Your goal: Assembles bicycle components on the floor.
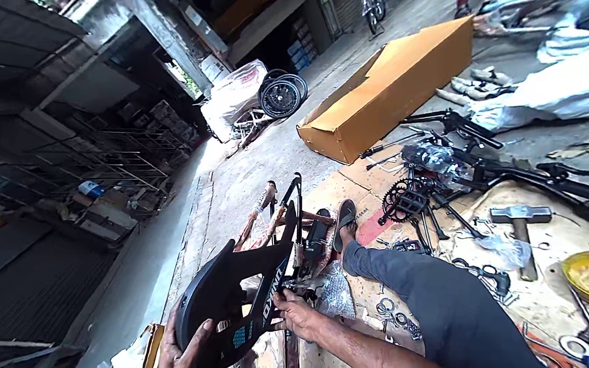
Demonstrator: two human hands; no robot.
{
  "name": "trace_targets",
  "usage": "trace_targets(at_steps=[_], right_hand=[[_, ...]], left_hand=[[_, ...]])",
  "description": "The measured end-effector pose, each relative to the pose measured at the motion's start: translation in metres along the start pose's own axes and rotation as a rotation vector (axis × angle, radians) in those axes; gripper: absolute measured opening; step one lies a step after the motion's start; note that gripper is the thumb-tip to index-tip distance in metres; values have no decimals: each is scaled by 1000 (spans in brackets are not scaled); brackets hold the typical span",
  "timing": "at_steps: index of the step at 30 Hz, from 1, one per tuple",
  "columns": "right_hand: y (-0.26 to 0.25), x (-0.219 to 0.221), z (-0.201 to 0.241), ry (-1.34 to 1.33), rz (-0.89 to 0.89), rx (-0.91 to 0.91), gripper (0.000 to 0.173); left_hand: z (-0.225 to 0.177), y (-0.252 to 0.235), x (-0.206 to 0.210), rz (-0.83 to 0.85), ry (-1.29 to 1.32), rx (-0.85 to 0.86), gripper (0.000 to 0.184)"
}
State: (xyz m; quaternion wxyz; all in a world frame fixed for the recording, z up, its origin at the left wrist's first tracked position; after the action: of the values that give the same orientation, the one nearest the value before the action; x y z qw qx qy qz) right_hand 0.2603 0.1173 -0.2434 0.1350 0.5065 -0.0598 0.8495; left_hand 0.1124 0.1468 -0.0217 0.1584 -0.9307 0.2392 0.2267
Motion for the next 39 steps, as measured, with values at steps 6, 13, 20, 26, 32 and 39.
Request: trace_targets(at_steps=[6,13,20,26,32,39], right_hand=[[-1,3,-1,-16,6,-6,57],[-4,2,-3,-46,23,30,59],[-8,-1,7,-20,37,31,53],[0,2,9,13,-7,24,53],[-9,1,12,73,-26,-10,49],[-17,-6,21,143,-47,-46,40]], left_hand=[[-6,1,1,-19,-46,-36,89],[-13,0,5,-4,-32,-39,88],[-8,1,7,-38,19,-55,90],[-4,-4,8,-55,48,-104,95],[2,-10,7,-4,106,-109,78],[-15,-4,14,37,14,-73,70]])
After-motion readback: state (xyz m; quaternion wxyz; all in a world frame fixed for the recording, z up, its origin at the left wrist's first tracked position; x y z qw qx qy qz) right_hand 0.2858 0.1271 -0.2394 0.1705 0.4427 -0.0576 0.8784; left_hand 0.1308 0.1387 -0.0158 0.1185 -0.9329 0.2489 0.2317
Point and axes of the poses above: each hand's wrist, its own y-axis away from the middle knuckle, its own x-axis out of the palm, z = x × y, the point moved 7 cm from there along -y, towards the middle knuckle, and after that the axes turned 13 degrees about -x, right-handed, at the moved point
